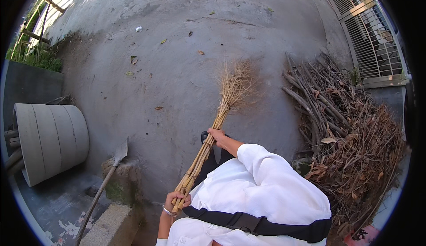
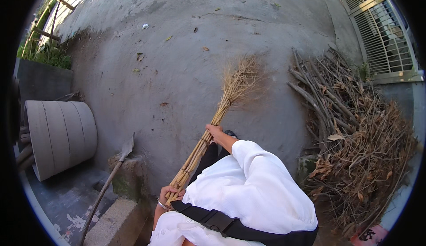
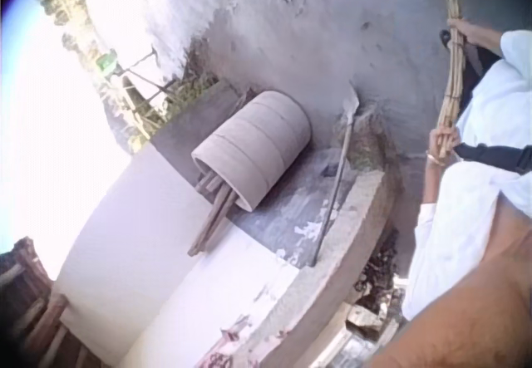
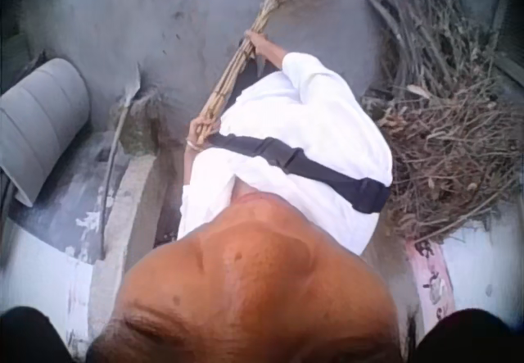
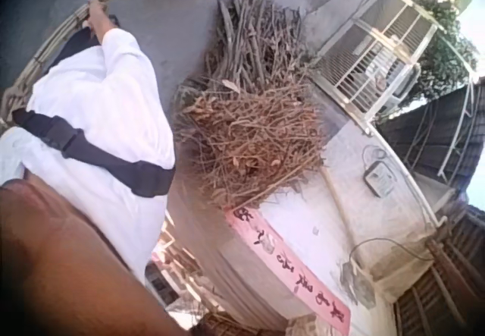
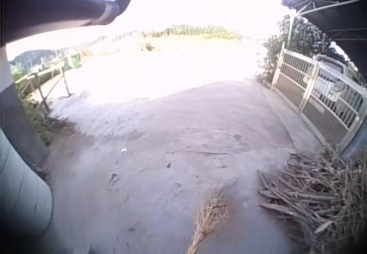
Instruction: The person sweeps a concrete outdoor area using a traditional straw broom. They move around a pink plastic chair and a parked scooter, sweeping debris toward a drainage ditch and then up a set of concrete stairs.
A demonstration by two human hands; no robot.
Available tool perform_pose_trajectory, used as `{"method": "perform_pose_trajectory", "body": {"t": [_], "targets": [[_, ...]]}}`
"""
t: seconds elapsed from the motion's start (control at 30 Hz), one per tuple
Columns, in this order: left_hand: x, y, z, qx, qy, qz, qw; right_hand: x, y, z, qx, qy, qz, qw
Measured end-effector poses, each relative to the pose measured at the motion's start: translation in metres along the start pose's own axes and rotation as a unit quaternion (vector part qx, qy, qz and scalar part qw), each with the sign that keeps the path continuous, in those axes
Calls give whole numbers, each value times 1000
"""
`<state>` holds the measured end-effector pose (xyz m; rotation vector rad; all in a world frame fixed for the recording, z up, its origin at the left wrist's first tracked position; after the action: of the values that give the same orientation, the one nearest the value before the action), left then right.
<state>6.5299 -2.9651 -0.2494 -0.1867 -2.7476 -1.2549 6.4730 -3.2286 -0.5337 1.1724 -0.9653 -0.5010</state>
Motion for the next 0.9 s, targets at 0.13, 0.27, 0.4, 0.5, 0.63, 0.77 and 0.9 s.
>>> {"method": "perform_pose_trajectory", "body": {"t": [0.13, 0.27, 0.4, 0.5, 0.63, 0.77, 0.9], "targets": [[15, 31, -7, -50, 8, -94, 994, 39, 44, -68, 51, 108, -28, 992], [18, 30, -42, -36, 54, -149, 987, 89, 58, -132, 167, 164, 60, 970], [27, 26, -110, -85, 34, -202, 975, 157, 94, -140, 246, 193, 208, 927], [29, 9, -154, -114, 40, -231, 965, 195, 107, -112, 240, 196, 236, 921], [21, -37, -181, 24, 106, -126, 986, 255, 106, -18, 187, 197, 234, 934], [7, -93, -198, 88, 127, -18, 988, 288, 60, 86, 106, 150, 201, 962], [-24, -185, -221, 118, 125, 96, 980, 295, -14, 190, 5, 116, 135, 984]]}}
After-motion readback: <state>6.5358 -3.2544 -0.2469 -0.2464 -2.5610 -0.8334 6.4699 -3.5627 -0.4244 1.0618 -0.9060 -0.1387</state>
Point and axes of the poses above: each hand's wrist, its own y-axis away from the middle knuckle, its own z-axis out of the back of the hand, x = y × z, the point moved 2 cm from there along -y, towards the middle knuckle, and after that the axes turned 8 degrees about y, right-handed, at the moved point
